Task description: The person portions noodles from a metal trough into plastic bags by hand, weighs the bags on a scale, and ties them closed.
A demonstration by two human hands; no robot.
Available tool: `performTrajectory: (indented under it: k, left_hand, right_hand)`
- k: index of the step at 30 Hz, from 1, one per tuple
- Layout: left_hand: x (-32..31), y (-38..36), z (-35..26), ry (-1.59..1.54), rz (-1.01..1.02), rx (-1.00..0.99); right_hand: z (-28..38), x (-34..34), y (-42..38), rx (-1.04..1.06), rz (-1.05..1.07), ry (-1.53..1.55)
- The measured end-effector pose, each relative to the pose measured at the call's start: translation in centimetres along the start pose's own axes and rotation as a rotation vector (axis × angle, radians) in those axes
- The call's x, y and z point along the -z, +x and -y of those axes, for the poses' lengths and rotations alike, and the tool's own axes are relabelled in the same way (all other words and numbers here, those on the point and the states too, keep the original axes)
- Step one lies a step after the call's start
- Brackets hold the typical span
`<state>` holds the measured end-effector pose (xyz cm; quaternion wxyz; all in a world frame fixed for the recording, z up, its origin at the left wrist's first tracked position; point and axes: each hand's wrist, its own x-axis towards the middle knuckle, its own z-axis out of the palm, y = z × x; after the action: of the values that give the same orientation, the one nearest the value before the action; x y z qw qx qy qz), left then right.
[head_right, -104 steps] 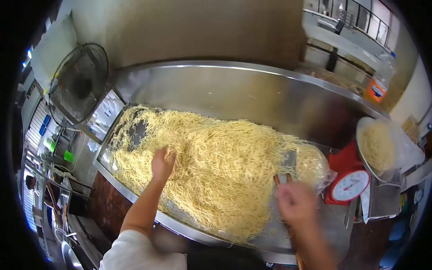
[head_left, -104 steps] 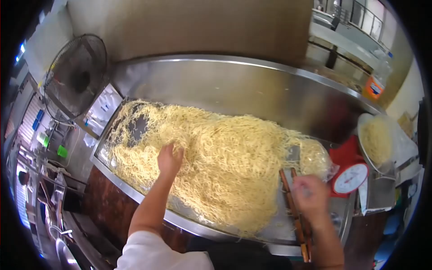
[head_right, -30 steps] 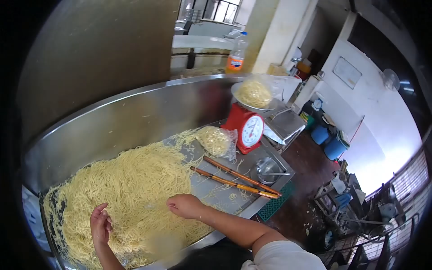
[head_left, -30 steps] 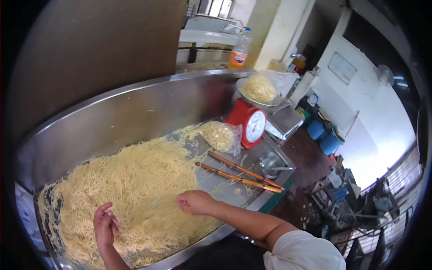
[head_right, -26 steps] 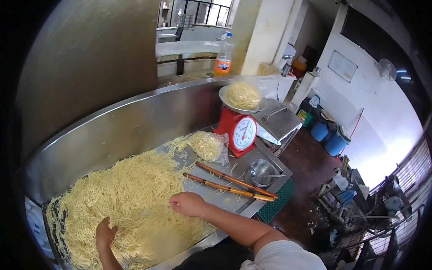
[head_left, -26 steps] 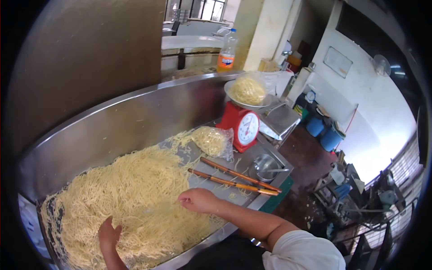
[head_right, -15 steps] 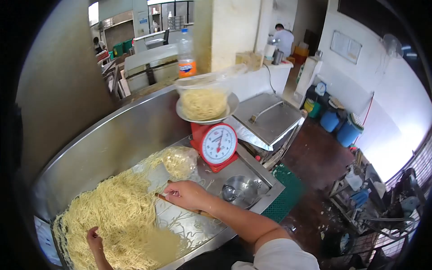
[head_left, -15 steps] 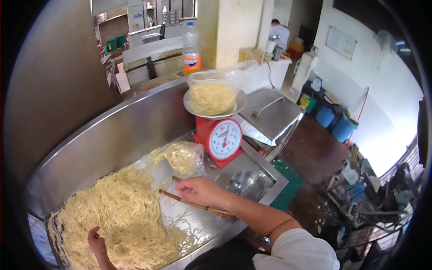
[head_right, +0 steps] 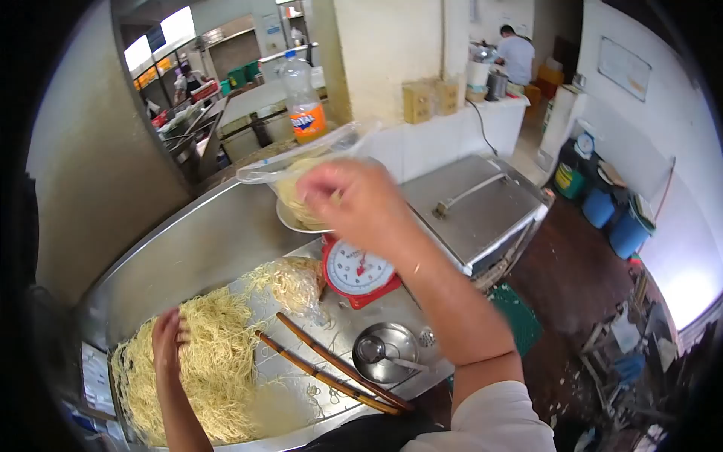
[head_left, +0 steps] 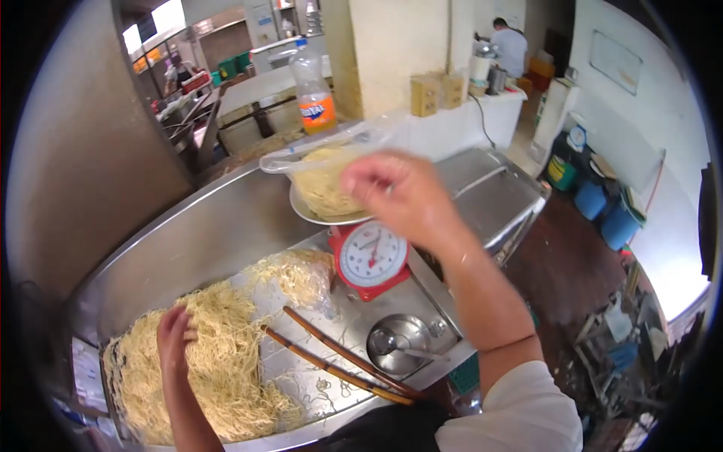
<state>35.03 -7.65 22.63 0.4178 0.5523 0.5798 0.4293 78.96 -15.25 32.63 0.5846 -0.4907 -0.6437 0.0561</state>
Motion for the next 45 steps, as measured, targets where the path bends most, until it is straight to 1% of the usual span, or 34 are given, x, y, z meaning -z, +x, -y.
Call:
performTrajectory:
  k: [1, 2, 3, 4, 5, 6, 8, 9, 10, 12, 13, 15, 16, 18, 19, 20, 21, 23, 24, 26, 27, 28, 30, 32, 33, 35, 36, 38, 39, 41, 44, 45]
  left_hand:
    - [-2.6, 0.1, -3.1, -0.014, 0.047, -0.104]
    - [-5.4, 0.0, -6.1, -0.031, 0.095, -0.272]
    - [-8.2, -0.1, -9.0, -0.008, 0.153, -0.34]
    - [-11.0, -0.2, -11.4, -0.038, 0.219, -0.454]
    - [-13.7, -0.4, -13.9, 0.027, 0.218, -0.706]
    - [-15.9, -1.0, -16.8, 0.196, 0.183, -0.896]
    - [-19.7, 0.0, -18.9, 0.473, 0.032, -1.255]
    - [-21.4, 0.8, -19.7, 0.55, 0.118, -1.356]
    - [-22.8, 1.5, -20.1, 0.631, 0.208, -1.454]
    - [-25.5, 3.0, -18.6, 0.881, 0.165, -1.415]
    - [-26.1, 3.0, -18.6, 1.007, 0.143, -1.39]
    - [-26.4, 2.9, -19.2, 1.217, 0.308, -1.202]
    - [-26.5, 2.8, -19.6, 1.318, 0.388, -1.097]
    - [-26.5, 2.7, -19.8, 1.289, 0.458, -1.039]
    - [-26.5, 2.8, -19.8, 1.272, 0.488, -1.002]
    - [-26.7, 3.2, -19.7, 1.333, 0.455, -1.067]
    - [-26.6, 3.2, -19.8, 1.196, 0.344, -1.314]
    - [-26.7, 3.0, -20.1, 0.867, 0.112, -1.782]
    - [-27.2, 2.9, -20.3, 0.71, 0.127, -1.741]
    - [-28.7, 2.5, -20.4, 0.394, 0.162, -1.642]
    - [-29.9, 2.5, -20.4, 0.267, 0.055, -1.506]
    - [-31.4, 3.0, -20.5, 0.145, -0.048, -1.365]
    - [-33.1, 5.3, -20.0, 0.06, -0.049, -1.162]
    - [-35.2, 9.1, -19.0, 0.125, 0.148, -1.039]
    - [-35.8, 10.1, -19.0, -0.021, 0.233, -0.947]
    - [-36.1, 11.7, -19.5, -0.3, 0.409, -0.748]
    - [-35.5, 11.2, -20.7, -0.383, 0.399, -0.649]
    - [-33.0, 8.2, -24.6, -0.544, 0.365, -0.441]
    - [-32.3, 7.4, -26.2, -0.561, 0.372, -0.425]
    - [-31.1, 6.2, -29.0, -0.594, 0.375, -0.39]
    - [-29.5, 4.8, -32.1, -0.653, 0.475, -0.463]
    - [-28.8, 4.3, -32.8, -0.656, 0.478, -0.489]
  right_hand:
    - [0.3, 1.0, 1.9, 0.029, 0.017, -0.096]
    - [0.7, 1.7, 3.5, 0.059, 0.03, -0.193]
    - [0.4, 1.8, 4.8, 0.074, 0.105, -0.296]
    - [-0.3, 1.7, 6.0, 0.09, 0.175, -0.401]
    - [-1.1, 1.4, 6.8, 0.104, 0.24, -0.511]
    - [-2.0, 1.0, 7.4, 0.099, 0.314, -0.575]
    - [-5.4, -0.5, 8.5, 0.076, 0.375, -0.77]
    - [-6.4, -1.0, 9.1, 0.064, 0.402, -0.867]
    - [-6.5, -1.1, 9.5, 0.045, 0.456, -0.894]
    - [-6.7, -1.3, 9.6, -0.003, 0.563, -0.944]
    - [-7.2, -1.8, 9.5, -0.001, 0.545, -0.946]
    - [-9.1, -3.2, 9.2, 0.001, 0.503, -0.944]
    - [-10.2, -3.7, 9.1, -0.034, 0.48, -0.933]
    - [-12.0, -4.6, 9.0, -0.103, 0.443, -0.901]
    - [-11.8, -4.6, 9.2, -0.102, 0.455, -0.914]
    - [-11.6, -4.3, 9.5, -0.096, 0.47, -0.928]
    - [-11.2, -4.0, 9.9, -0.088, 0.485, -0.943]
    - [-9.3, -2.6, 10.7, -0.082, 0.432, -0.692]
    - [-8.7, -1.7, 11.1, -0.085, 0.406, -0.57]
    - [-9.2, 0.6, 12.5, 0.152, 0.443, -0.775]
    - [-9.1, 1.3, 13.0, 0.272, 0.461, -0.875]
    - [-7.8, 1.7, 13.3, 0.092, 0.434, -0.697]
    - [-4.7, 3.0, 13.5, -0.26, 0.358, -0.337]
    - [-3.0, 3.5, 13.2, -0.224, 0.278, -0.122]
    - [-2.6, 3.7, 13.0, -0.209, 0.232, -0.016]
    - [-3.3, 4.2, 12.6, -0.152, 0.228, -0.084]
    - [-3.5, 4.4, 12.4, -0.125, 0.224, -0.118]
    - [-2.8, 4.4, 11.4, -0.271, 0.317, -0.086]
    - [-2.4, 4.1, 11.1, -0.341, 0.368, -0.067]
    - [-2.2, 2.6, 11.1, -0.357, 0.418, -0.024]
    - [-3.1, -0.9, 11.1, -0.39, 0.457, -0.015]
    - [-3.9, -1.8, 11.0, -0.402, 0.464, -0.023]
